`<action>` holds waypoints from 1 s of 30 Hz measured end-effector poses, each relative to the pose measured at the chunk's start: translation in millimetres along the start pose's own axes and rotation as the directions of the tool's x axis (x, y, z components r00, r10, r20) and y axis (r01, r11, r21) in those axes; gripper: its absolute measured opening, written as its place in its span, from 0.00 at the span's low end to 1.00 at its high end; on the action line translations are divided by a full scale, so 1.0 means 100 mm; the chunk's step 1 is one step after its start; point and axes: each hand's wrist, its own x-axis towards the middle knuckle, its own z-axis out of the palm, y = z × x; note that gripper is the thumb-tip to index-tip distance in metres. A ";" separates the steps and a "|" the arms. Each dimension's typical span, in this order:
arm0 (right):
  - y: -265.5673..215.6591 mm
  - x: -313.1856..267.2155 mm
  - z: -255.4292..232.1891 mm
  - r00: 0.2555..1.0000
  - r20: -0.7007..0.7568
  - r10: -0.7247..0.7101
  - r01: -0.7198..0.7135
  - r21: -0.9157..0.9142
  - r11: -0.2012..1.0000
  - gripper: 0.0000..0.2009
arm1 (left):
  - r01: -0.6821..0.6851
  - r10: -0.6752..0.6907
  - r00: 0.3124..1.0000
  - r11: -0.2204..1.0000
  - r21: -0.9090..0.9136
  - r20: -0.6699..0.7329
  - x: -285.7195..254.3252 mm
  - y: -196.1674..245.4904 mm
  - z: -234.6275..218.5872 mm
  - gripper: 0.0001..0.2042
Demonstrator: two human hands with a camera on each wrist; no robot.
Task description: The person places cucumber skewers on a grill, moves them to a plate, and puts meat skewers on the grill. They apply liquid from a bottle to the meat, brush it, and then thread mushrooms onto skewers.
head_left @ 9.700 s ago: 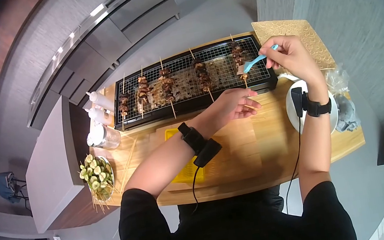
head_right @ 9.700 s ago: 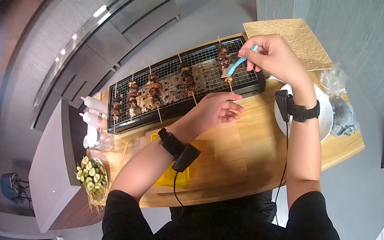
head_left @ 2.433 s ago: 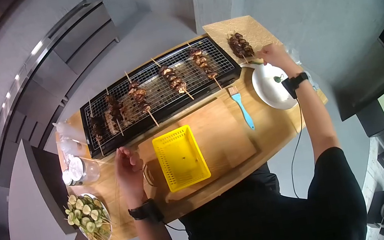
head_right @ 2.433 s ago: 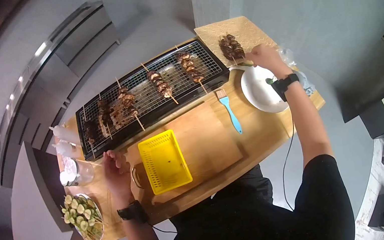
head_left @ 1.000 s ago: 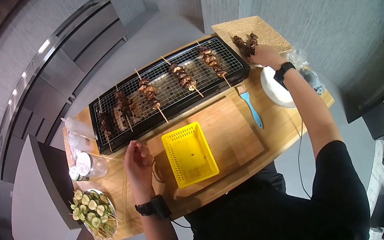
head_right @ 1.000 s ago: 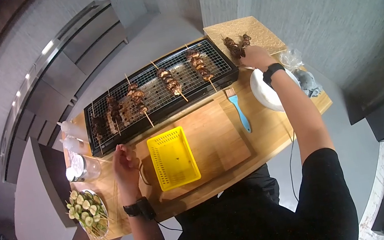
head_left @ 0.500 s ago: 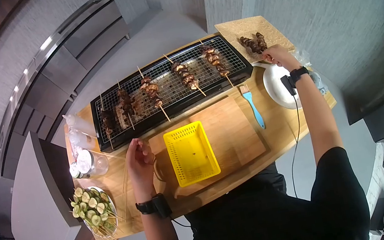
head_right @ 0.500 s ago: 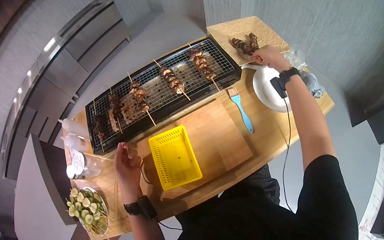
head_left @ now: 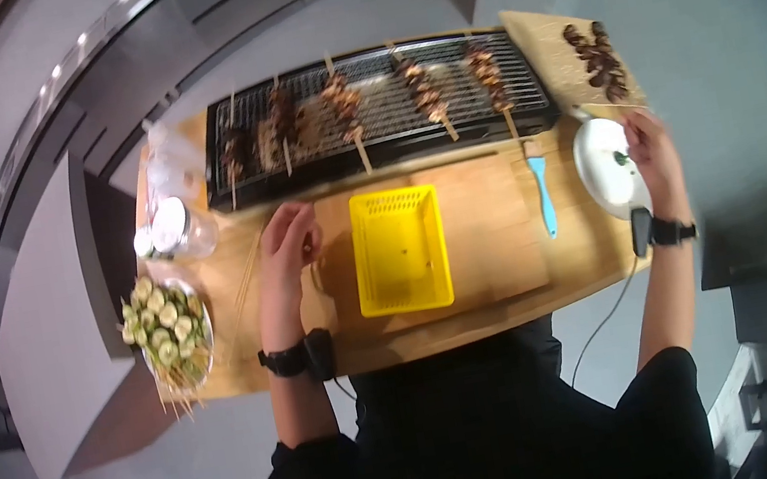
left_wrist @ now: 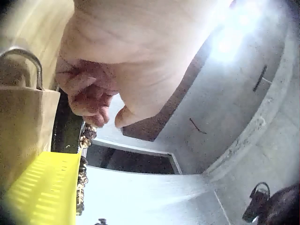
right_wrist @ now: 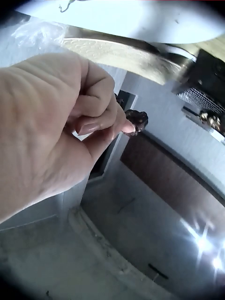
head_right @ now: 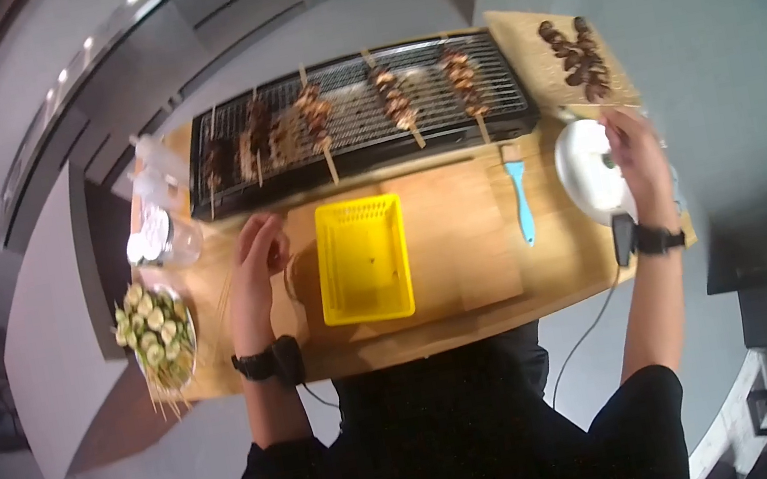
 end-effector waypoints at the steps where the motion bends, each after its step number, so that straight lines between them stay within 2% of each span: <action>1: -0.02 -0.19 0.07 0.998 0.014 -0.059 0.058 0.017 0.998 0.07 | -0.004 0.003 1.000 0.999 0.047 0.031 -0.06 0.02 0.02 0.07; 2: -0.07 -0.39 0.10 0.995 0.085 -0.047 0.044 0.043 0.998 0.07 | 0.007 -0.012 0.999 0.996 0.085 0.051 -0.12 -0.02 0.01 0.07; 3: -0.13 -0.63 0.25 1.000 -0.027 -0.004 0.006 0.073 0.997 0.08 | 0.015 -0.024 0.997 0.992 0.124 0.077 -0.16 -0.05 0.00 0.08; 4: -0.05 -0.73 0.14 0.989 0.145 -0.017 0.010 0.045 0.999 0.08 | 0.018 -0.036 0.993 0.986 0.163 0.109 -0.21 -0.08 -0.01 0.08; 7: 0.03 -1.15 0.33 0.959 0.278 0.054 -0.076 0.067 0.995 0.07 | 0.026 -0.051 0.996 0.943 0.333 0.067 -0.44 -0.05 0.09 0.08; 9: 0.16 -1.36 0.52 0.952 0.292 0.093 -0.118 0.069 0.991 0.08 | 0.045 -0.086 0.988 0.956 0.291 0.130 -0.54 -0.05 0.12 0.08; 10: 0.28 -1.45 0.63 0.969 0.236 0.078 -0.106 0.107 0.989 0.08 | 0.068 -0.112 0.982 0.963 0.262 0.154 -0.58 -0.05 0.15 0.08; 14: 0.39 -1.69 0.94 0.924 0.358 0.135 -0.184 0.106 0.977 0.09 | 0.132 -0.190 0.960 0.956 0.263 0.207 -0.72 0.05 0.36 0.07; 17: 0.47 -1.77 1.13 0.909 0.384 0.161 -0.216 0.105 0.971 0.09 | 0.061 -0.139 0.956 0.956 0.287 0.259 -0.75 0.00 0.47 0.07; 20: 0.52 -1.82 1.19 0.885 0.435 0.166 -0.204 0.043 0.978 0.09 | -0.029 -0.091 0.959 0.912 0.410 0.270 -0.76 -0.01 0.52 0.07; 23: 0.51 -1.93 1.29 0.881 0.439 0.178 -0.197 -0.003 0.980 0.09 | -0.074 -0.004 0.984 0.899 0.431 0.178 -0.76 -0.06 0.53 0.05; 24: 0.54 -1.96 1.28 0.862 0.462 0.208 -0.215 -0.039 0.976 0.09 | -0.066 -0.028 0.979 0.895 0.440 0.204 -0.79 -0.05 0.54 0.06; 26: 0.57 -2.02 1.33 0.864 0.467 0.190 -0.217 0.006 0.976 0.09 | -0.052 -0.073 0.965 0.886 0.461 0.250 -0.89 0.15 0.66 0.07; 30: 0.62 -2.12 1.44 0.873 0.468 0.138 -0.199 0.085 0.976 0.09 | -0.245 -0.005 0.904 0.814 0.527 0.428 -1.08 0.26 1.04 0.11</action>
